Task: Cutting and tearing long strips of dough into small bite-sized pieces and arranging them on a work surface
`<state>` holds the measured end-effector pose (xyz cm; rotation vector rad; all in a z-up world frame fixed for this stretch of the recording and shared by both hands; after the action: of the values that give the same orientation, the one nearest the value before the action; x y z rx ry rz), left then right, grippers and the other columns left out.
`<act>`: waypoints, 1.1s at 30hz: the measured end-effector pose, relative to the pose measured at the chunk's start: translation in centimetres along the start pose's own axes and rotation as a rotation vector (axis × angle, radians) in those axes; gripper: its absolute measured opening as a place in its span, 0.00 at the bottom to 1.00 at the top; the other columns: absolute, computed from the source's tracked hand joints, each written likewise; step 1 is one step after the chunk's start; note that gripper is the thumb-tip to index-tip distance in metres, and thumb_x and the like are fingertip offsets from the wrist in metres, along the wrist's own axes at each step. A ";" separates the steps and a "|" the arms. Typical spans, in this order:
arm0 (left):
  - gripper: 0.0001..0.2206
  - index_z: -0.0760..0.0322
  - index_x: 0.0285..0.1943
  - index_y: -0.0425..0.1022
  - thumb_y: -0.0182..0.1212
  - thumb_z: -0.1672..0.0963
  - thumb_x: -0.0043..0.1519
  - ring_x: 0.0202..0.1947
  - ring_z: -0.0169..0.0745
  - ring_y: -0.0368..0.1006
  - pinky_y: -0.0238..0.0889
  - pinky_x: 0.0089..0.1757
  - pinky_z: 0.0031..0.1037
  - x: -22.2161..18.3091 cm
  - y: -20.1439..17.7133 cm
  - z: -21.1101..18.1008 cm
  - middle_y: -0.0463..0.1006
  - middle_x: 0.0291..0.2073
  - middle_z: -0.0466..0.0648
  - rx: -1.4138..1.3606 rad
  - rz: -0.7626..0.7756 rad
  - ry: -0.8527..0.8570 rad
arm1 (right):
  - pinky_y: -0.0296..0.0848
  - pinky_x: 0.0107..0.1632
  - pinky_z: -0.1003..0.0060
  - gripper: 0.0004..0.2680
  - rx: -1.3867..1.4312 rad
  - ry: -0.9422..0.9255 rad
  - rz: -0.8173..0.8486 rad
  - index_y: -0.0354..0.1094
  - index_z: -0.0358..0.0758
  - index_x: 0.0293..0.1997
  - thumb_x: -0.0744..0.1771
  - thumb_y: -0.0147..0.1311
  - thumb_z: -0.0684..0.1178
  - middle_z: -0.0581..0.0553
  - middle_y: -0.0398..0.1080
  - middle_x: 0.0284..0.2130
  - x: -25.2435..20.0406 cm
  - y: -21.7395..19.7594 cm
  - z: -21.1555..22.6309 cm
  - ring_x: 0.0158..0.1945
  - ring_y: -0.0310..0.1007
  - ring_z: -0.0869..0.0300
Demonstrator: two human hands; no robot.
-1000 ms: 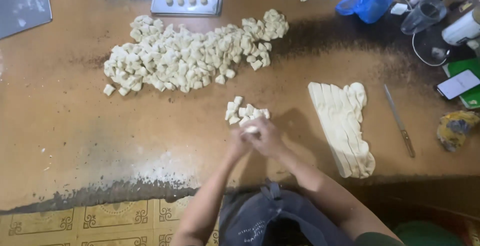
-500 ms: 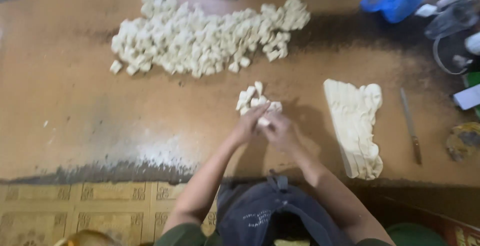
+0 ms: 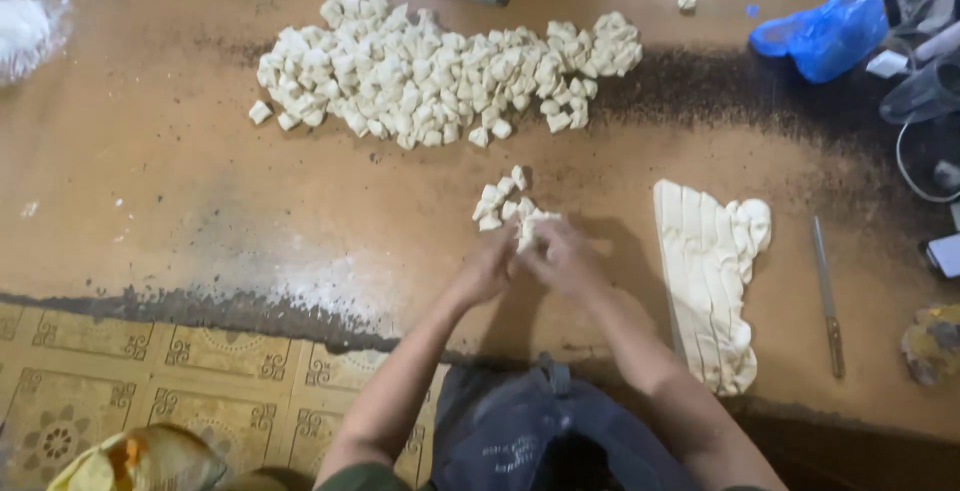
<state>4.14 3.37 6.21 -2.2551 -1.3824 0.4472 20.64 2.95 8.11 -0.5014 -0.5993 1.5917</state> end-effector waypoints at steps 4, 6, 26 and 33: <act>0.28 0.57 0.65 0.56 0.61 0.62 0.55 0.55 0.63 0.66 0.63 0.54 0.46 0.6 0.3 -1.4 0.63 0.54 0.60 0.053 0.017 0.042 | 0.74 0.37 0.60 0.04 0.105 -0.413 -0.132 0.72 0.46 0.34 0.63 0.63 0.50 0.46 0.73 0.25 -0.6 -0.7 2.7 0.32 0.76 0.50; 0.08 0.46 0.48 0.77 0.61 0.54 0.61 0.42 0.43 0.81 0.75 0.42 0.36 2.3 1.1 1.5 0.83 0.36 0.43 0.172 -0.032 0.058 | 0.75 0.39 0.67 0.03 0.143 -0.440 -0.285 0.76 0.51 0.33 0.66 0.62 0.53 0.55 0.74 0.25 0.5 -1.6 2.2 0.31 0.76 0.58; 0.33 0.63 0.61 0.62 0.75 0.55 0.47 0.57 0.69 0.69 0.68 0.53 0.47 9.2 -0.3 11.3 0.65 0.57 0.64 0.114 0.022 -0.308 | 0.69 0.63 0.37 0.41 -0.164 0.616 0.138 0.31 0.52 0.78 0.60 0.64 0.49 0.25 0.46 0.68 -0.1 5.7 -5.4 0.65 0.61 0.30; 0.42 0.75 0.71 0.47 0.73 0.63 0.50 0.59 0.76 0.68 0.69 0.53 0.57 15.6 -4.1 8.5 0.69 0.58 0.72 -0.634 -0.203 -0.094 | 0.71 0.61 0.45 0.33 0.478 0.105 -0.370 0.32 0.32 0.78 0.65 0.54 0.33 0.12 0.39 0.69 11.2 0.0 -4.8 0.60 0.64 0.29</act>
<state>3.81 20.73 0.68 -2.5464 -1.9958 0.0405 22.54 14.52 4.74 -0.1041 -0.2011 1.2863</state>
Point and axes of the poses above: each hand's wrist, its own x-axis towards the middle knuckle, its own y-axis out of the palm, z = x × y, the point moved 4 cm from there along x, towards the middle knuckle
